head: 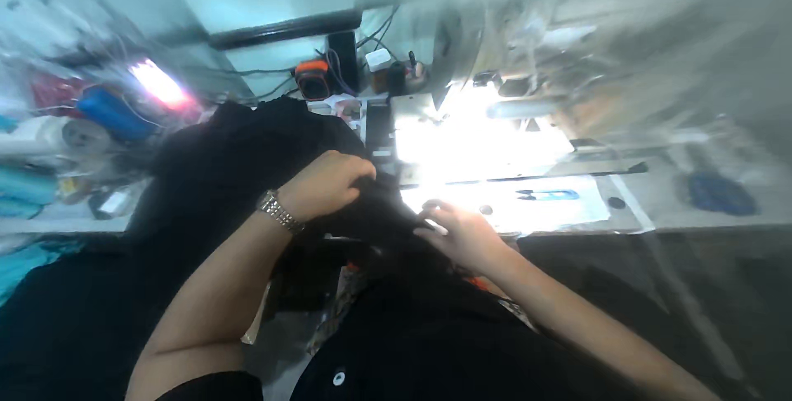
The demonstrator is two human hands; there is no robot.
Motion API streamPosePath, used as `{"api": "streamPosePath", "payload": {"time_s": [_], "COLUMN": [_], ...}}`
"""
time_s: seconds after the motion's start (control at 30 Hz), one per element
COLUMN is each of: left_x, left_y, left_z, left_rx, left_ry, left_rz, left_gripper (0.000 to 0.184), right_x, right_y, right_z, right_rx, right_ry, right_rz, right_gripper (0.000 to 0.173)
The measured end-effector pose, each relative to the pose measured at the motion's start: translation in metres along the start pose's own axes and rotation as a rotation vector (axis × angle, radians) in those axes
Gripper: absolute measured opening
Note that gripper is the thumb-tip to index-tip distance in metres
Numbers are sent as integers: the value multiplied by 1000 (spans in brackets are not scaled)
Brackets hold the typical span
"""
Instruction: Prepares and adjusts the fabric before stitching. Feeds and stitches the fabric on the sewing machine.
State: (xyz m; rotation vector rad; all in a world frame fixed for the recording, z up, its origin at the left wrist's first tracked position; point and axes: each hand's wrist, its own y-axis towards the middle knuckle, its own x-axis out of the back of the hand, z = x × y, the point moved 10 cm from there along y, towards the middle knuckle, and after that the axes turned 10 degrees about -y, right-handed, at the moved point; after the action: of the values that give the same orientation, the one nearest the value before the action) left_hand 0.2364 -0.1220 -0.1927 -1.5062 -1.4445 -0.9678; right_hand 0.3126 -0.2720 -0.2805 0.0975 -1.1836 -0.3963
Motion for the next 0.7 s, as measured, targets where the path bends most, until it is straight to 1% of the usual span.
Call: {"api": "streamPosePath", "payload": {"time_s": [0.07, 0.13, 0.17, 0.2, 0.3, 0.33, 0.4, 0.5, 0.7], "left_x": [5, 5, 3, 1, -4, -6, -15, -33, -51], "left_y": [1, 1, -1, -3, -18, -24, -37, -51, -55], "left_z": [-10, -19, -22, -26, -41, -47, -55, -64, -68], "left_rx": [-18, -33, -47, -70, -149, -156, -157, -163, -189], "left_ry": [8, 45, 66, 82, 103, 110, 108, 49, -20], "left_rz": [-83, -126, -134, -145, -205, -210, -185, -143, -144], "left_gripper": [27, 26, 25, 22, 14, 13, 12, 13, 12], "right_x": [12, 15, 15, 14, 12, 14, 16, 14, 14], "right_y": [12, 25, 32, 40, 51, 49, 42, 31, 21], "right_z": [13, 25, 29, 30, 25, 24, 25, 27, 27], "right_rx": [-6, -17, -17, -12, 54, 93, 136, 153, 187], "right_ry": [-5, -9, -24, -42, -58, -50, -31, -10, 4], "right_rz": [-215, -346, -386, -413, -488, -528, -576, -591, -646], "right_gripper": [36, 43, 44, 41, 16, 12, 13, 15, 13]}}
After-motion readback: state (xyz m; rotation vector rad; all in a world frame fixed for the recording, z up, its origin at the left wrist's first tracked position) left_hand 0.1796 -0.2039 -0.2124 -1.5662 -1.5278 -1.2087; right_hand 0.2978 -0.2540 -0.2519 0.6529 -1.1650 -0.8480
